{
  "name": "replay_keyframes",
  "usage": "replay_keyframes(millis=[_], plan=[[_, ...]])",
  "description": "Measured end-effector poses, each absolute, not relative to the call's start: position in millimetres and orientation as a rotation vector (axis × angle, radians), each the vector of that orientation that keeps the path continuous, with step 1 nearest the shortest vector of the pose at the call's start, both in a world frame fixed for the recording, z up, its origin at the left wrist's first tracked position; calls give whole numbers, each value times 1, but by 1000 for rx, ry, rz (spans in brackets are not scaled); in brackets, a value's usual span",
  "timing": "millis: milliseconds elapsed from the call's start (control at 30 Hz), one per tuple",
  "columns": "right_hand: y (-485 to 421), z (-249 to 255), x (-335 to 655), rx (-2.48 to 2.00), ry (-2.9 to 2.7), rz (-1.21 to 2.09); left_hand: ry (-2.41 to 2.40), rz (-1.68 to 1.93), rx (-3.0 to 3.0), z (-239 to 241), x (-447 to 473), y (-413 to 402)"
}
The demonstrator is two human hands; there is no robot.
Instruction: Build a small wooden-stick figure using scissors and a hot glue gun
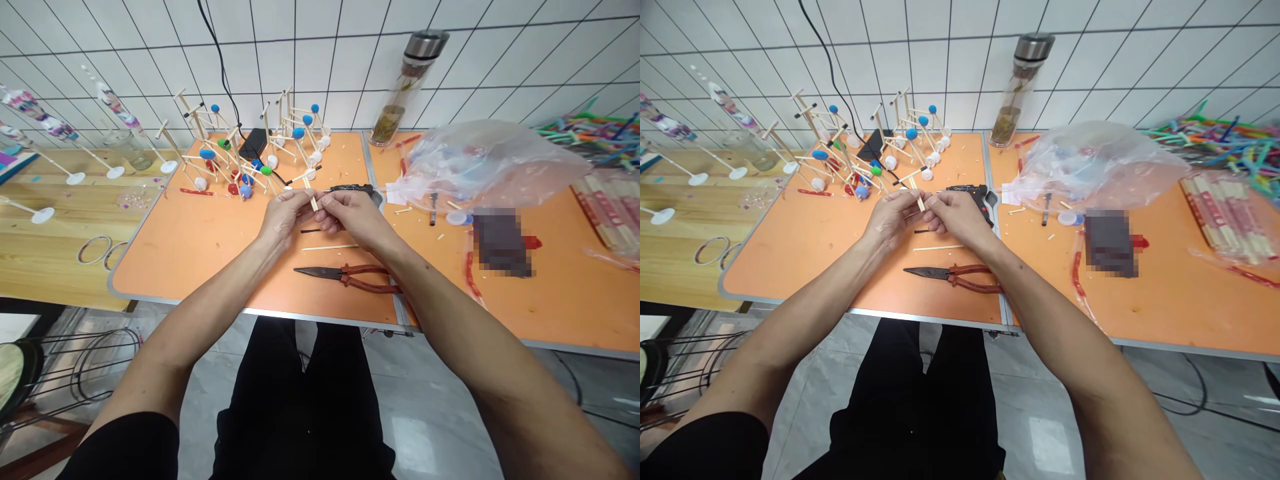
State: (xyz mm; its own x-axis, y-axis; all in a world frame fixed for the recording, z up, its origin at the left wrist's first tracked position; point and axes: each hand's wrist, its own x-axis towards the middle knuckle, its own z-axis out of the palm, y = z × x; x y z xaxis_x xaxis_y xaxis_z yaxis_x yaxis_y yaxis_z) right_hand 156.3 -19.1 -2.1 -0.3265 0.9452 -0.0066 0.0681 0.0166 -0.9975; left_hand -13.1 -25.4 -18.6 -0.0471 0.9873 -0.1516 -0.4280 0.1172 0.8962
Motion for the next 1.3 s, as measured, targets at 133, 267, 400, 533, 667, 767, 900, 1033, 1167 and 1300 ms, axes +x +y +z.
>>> replay_keyframes(millis=[133,267,400,533,667,767,900,1033,1167,1300], plan=[[-20,-1,155,-1082,-1523,1402,1005,1329,758,-18,-14,-26],[-24,0,153,-1090,-1536,1393,981,1286,787,-19,-13,-28],[-21,-2,156,-1077,-1470,1440,942,1286,801,-20,-11,-29],[-14,-7,159,-1030,-1337,1446,946,1322,825,-21,-9,-29],[-10,-8,160,-987,-1221,1432,950,1319,939,-23,-9,-30],[-10,-7,160,-982,-1191,1422,968,1292,982,-26,-9,-31],[-11,-7,159,-1006,-1206,1407,975,1259,1003,-29,-8,-32],[-11,-7,158,-1009,-1197,1427,990,1258,994,-29,-8,-30],[-10,-8,157,-1000,-1199,1394,989,1247,988,-31,-7,-30],[-10,-9,157,-1007,-1241,1361,985,1256,985,-33,-8,-29]])
